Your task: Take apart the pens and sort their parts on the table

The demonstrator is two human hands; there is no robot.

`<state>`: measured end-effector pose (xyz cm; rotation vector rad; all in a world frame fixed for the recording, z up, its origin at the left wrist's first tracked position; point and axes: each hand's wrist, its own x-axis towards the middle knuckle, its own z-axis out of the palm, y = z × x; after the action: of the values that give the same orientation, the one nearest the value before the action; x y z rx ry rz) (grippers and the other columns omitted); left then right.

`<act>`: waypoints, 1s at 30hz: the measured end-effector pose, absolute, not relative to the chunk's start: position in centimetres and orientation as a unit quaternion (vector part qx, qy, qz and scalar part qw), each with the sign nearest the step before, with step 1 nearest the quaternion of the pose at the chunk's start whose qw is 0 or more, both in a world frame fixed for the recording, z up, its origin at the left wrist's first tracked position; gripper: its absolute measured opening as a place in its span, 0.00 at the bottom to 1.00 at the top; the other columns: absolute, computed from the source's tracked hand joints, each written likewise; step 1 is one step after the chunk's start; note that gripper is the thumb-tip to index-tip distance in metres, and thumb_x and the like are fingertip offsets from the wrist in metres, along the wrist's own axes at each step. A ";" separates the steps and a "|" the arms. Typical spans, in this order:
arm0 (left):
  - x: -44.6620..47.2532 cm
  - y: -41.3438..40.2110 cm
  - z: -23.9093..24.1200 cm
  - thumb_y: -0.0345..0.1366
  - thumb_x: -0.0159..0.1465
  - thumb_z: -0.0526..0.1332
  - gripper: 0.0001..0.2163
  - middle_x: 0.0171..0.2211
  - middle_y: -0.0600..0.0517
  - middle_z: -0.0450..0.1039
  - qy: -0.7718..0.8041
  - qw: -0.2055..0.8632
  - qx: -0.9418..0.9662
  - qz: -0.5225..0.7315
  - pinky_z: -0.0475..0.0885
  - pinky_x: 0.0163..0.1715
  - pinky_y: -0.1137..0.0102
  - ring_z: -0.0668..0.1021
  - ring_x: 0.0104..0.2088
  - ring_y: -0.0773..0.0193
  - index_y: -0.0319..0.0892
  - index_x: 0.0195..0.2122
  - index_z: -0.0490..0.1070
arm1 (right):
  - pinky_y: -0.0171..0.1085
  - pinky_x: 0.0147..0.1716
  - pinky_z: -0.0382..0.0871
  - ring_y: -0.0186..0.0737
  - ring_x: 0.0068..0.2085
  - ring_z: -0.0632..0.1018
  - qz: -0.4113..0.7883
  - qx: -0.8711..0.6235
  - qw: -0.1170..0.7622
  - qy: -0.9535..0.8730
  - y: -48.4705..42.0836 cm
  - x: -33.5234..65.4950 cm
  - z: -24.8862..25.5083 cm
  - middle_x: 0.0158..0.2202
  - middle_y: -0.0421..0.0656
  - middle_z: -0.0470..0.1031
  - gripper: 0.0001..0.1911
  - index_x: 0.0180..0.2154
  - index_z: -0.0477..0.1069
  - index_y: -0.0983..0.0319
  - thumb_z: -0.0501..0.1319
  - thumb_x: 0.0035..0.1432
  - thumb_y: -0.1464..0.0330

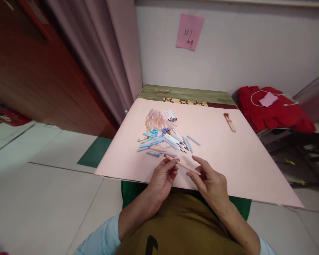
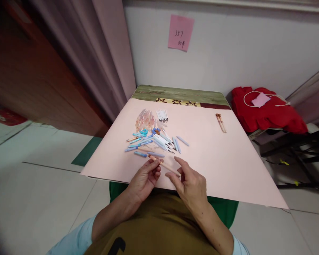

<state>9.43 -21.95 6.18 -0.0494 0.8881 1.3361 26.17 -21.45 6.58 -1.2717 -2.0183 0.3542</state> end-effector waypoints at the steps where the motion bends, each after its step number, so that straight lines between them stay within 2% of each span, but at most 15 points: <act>1: 9.4 -21.9 6.1 0.23 0.52 0.70 0.07 0.31 0.51 0.77 0.399 0.694 -0.022 0.599 0.70 0.22 0.82 0.74 0.23 0.76 0.35 0.32 0.76 | 0.31 0.25 0.68 0.32 0.23 0.74 0.165 -0.495 0.357 -0.775 -21.5 26.1 6.6 0.29 0.38 0.76 0.24 0.55 0.67 0.61 0.63 0.61 0.58; 2: 9.3 -21.9 6.1 0.23 0.53 0.70 0.07 0.30 0.52 0.76 0.401 0.692 -0.022 0.600 0.70 0.22 0.82 0.74 0.23 0.76 0.35 0.32 0.76 | 0.30 0.25 0.69 0.32 0.23 0.74 0.186 -0.496 0.361 -0.767 -21.6 26.1 6.6 0.30 0.38 0.76 0.26 0.56 0.65 0.61 0.63 0.60 0.58; 3: 9.2 -21.8 6.0 0.23 0.53 0.70 0.06 0.30 0.52 0.76 0.403 0.689 -0.022 0.601 0.69 0.22 0.82 0.74 0.24 0.76 0.34 0.32 0.76 | 0.30 0.25 0.69 0.32 0.24 0.74 0.200 -0.496 0.366 -0.762 -21.7 26.1 6.6 0.31 0.38 0.75 0.23 0.54 0.65 0.60 0.63 0.60 0.58; 5: 9.2 -21.7 5.9 0.23 0.53 0.70 0.06 0.30 0.51 0.76 0.408 0.685 -0.023 0.603 0.70 0.22 0.82 0.74 0.24 0.76 0.34 0.32 0.76 | 0.29 0.24 0.68 0.32 0.25 0.74 0.198 -0.500 0.376 -0.755 -21.8 26.0 6.7 0.29 0.38 0.73 0.14 0.47 0.68 0.59 0.60 0.62 0.61; 7: 9.2 -21.7 5.8 0.23 0.53 0.70 0.06 0.30 0.51 0.76 0.409 0.682 -0.022 0.606 0.70 0.21 0.82 0.74 0.23 0.76 0.35 0.31 0.76 | 0.29 0.22 0.65 0.31 0.23 0.72 0.175 -0.506 0.375 -0.757 -21.8 26.1 6.6 0.25 0.36 0.71 0.08 0.40 0.70 0.59 0.59 0.63 0.62; 12: 9.3 -21.9 5.8 0.23 0.52 0.70 0.07 0.30 0.52 0.76 0.408 0.685 -0.018 0.604 0.68 0.20 0.83 0.72 0.23 0.77 0.35 0.31 0.75 | 0.31 0.22 0.60 0.31 0.20 0.70 0.080 -0.515 0.344 -0.781 -21.7 26.3 6.4 0.20 0.36 0.70 0.14 0.30 0.71 0.60 0.57 0.66 0.60; 14: 9.3 -22.0 5.8 0.23 0.52 0.71 0.08 0.30 0.52 0.76 0.407 0.685 -0.015 0.604 0.68 0.21 0.82 0.72 0.23 0.77 0.35 0.31 0.75 | 0.32 0.23 0.60 0.32 0.21 0.72 0.069 -0.508 0.334 -0.791 -21.7 26.4 6.3 0.20 0.37 0.71 0.16 0.29 0.72 0.59 0.56 0.67 0.60; 16: 9.3 -22.0 5.8 0.24 0.51 0.71 0.09 0.30 0.52 0.75 0.407 0.680 -0.010 0.609 0.68 0.21 0.82 0.72 0.23 0.77 0.35 0.32 0.75 | 0.32 0.25 0.63 0.33 0.24 0.75 0.084 -0.500 0.340 -0.792 -21.7 26.4 6.3 0.24 0.38 0.75 0.13 0.36 0.74 0.59 0.58 0.65 0.58; 18: 9.3 -22.0 5.8 0.23 0.51 0.71 0.09 0.31 0.52 0.76 0.410 0.673 -0.004 0.615 0.67 0.21 0.82 0.72 0.23 0.77 0.35 0.32 0.75 | 0.32 0.29 0.67 0.34 0.28 0.77 0.103 -0.493 0.355 -0.788 -21.7 26.4 6.2 0.30 0.40 0.78 0.16 0.45 0.72 0.60 0.62 0.61 0.56; 19: 9.3 -22.0 5.8 0.23 0.51 0.71 0.09 0.31 0.52 0.76 0.413 0.670 -0.003 0.617 0.67 0.21 0.82 0.72 0.23 0.77 0.35 0.32 0.74 | 0.32 0.30 0.68 0.35 0.29 0.78 0.107 -0.490 0.361 -0.786 -21.7 26.3 6.2 0.32 0.40 0.78 0.17 0.46 0.72 0.61 0.63 0.60 0.56; 22: 9.4 -22.0 5.8 0.23 0.50 0.71 0.10 0.31 0.51 0.76 0.423 0.664 -0.006 0.617 0.68 0.22 0.82 0.72 0.23 0.77 0.35 0.32 0.74 | 0.32 0.29 0.66 0.35 0.28 0.77 0.096 -0.484 0.363 -0.791 -21.7 26.2 6.1 0.29 0.40 0.77 0.09 0.37 0.72 0.59 0.60 0.63 0.61; 28: 9.7 -22.2 5.9 0.23 0.50 0.71 0.12 0.32 0.50 0.77 0.425 0.664 -0.001 0.615 0.68 0.22 0.82 0.72 0.23 0.76 0.36 0.34 0.72 | 0.33 0.22 0.57 0.32 0.20 0.72 0.065 -0.514 0.319 -0.794 -22.0 26.2 6.1 0.19 0.38 0.71 0.19 0.26 0.72 0.60 0.56 0.67 0.59; 30: 9.8 -22.2 5.9 0.23 0.50 0.71 0.12 0.31 0.50 0.77 0.427 0.665 -0.002 0.613 0.68 0.22 0.82 0.72 0.23 0.76 0.36 0.34 0.72 | 0.33 0.22 0.57 0.33 0.21 0.73 0.065 -0.512 0.309 -0.799 -22.0 26.3 6.0 0.19 0.38 0.72 0.21 0.26 0.73 0.60 0.54 0.68 0.58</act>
<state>9.76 -22.23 5.89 -0.0043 0.9633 1.3836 26.31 -21.98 5.98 -1.3535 -2.1110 0.1728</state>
